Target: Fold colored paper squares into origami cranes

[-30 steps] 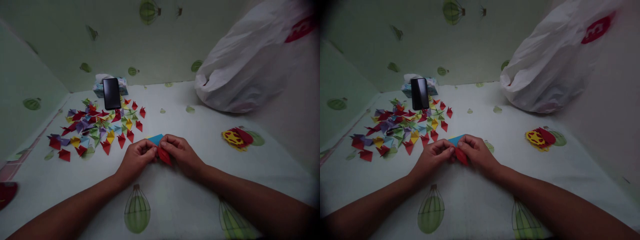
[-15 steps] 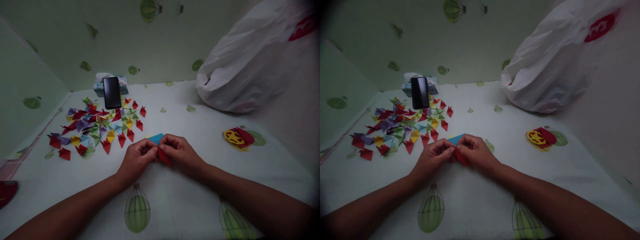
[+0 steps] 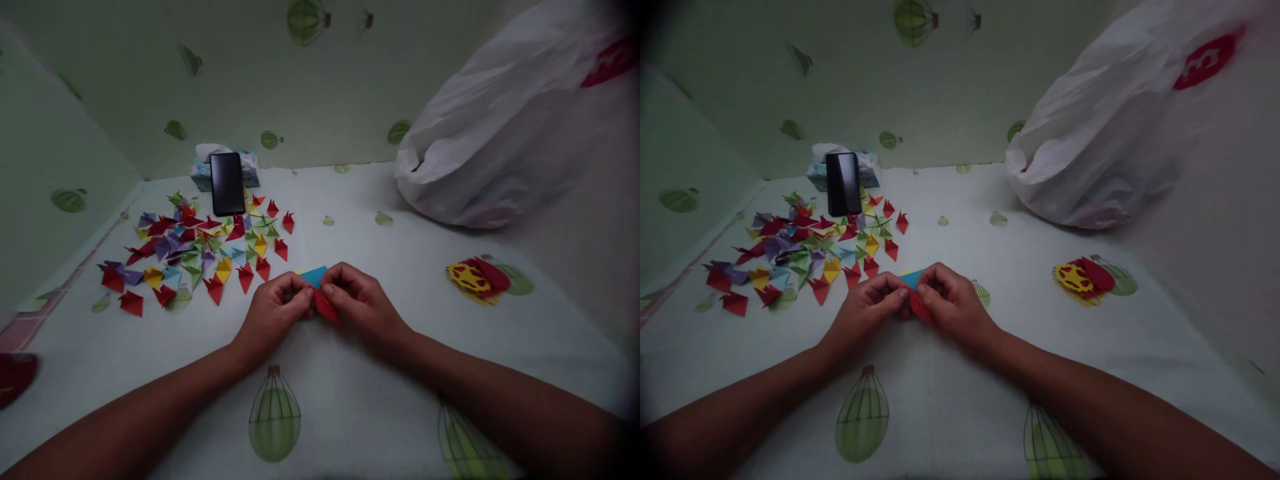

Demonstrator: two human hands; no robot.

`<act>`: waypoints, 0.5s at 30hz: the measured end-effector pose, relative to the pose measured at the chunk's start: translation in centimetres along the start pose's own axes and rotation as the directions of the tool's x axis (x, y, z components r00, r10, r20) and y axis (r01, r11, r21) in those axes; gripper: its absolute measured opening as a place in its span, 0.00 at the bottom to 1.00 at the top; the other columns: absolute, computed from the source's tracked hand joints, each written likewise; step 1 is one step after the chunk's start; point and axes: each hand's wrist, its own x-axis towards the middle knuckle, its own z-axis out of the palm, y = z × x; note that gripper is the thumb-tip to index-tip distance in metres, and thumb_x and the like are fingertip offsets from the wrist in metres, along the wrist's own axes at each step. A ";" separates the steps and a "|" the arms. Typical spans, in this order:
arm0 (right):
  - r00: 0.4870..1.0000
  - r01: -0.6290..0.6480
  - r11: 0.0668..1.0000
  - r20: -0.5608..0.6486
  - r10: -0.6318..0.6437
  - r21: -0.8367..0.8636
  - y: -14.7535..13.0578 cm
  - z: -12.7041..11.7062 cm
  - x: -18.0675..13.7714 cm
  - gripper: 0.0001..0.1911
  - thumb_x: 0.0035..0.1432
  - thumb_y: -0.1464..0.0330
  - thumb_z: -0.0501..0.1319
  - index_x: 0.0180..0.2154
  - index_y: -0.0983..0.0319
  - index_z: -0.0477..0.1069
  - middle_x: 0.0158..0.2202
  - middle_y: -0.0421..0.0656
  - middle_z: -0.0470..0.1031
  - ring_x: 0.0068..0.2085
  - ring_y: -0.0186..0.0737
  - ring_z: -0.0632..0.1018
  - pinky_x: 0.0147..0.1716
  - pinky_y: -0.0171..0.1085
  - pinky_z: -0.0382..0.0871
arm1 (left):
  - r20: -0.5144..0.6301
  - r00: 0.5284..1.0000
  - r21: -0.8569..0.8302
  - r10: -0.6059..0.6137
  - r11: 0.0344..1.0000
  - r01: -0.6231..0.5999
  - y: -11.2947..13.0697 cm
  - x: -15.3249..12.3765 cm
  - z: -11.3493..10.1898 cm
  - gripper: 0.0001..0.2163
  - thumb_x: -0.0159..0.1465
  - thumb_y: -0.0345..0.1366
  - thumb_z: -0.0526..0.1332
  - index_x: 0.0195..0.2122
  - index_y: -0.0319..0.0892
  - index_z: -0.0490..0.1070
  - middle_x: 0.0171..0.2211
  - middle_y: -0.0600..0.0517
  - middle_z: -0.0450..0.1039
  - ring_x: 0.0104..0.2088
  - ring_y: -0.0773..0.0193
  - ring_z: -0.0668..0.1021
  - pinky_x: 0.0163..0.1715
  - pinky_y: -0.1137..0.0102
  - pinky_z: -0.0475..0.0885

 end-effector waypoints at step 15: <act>0.999 0.032 0.997 0.015 -0.033 0.072 0.0 0.3 -0.1 0.03 0.60 0.69 0.60 0.35 0.60 0.65 0.29 0.39 0.68 0.31 0.36 0.70 0.31 0.38 0.63 | -0.005 0.998 -0.138 -0.068 0.988 0.067 -0.2 0.2 0.0 0.07 0.56 0.37 0.65 0.30 0.38 0.72 0.22 0.54 0.75 0.24 0.70 0.75 0.29 0.75 0.69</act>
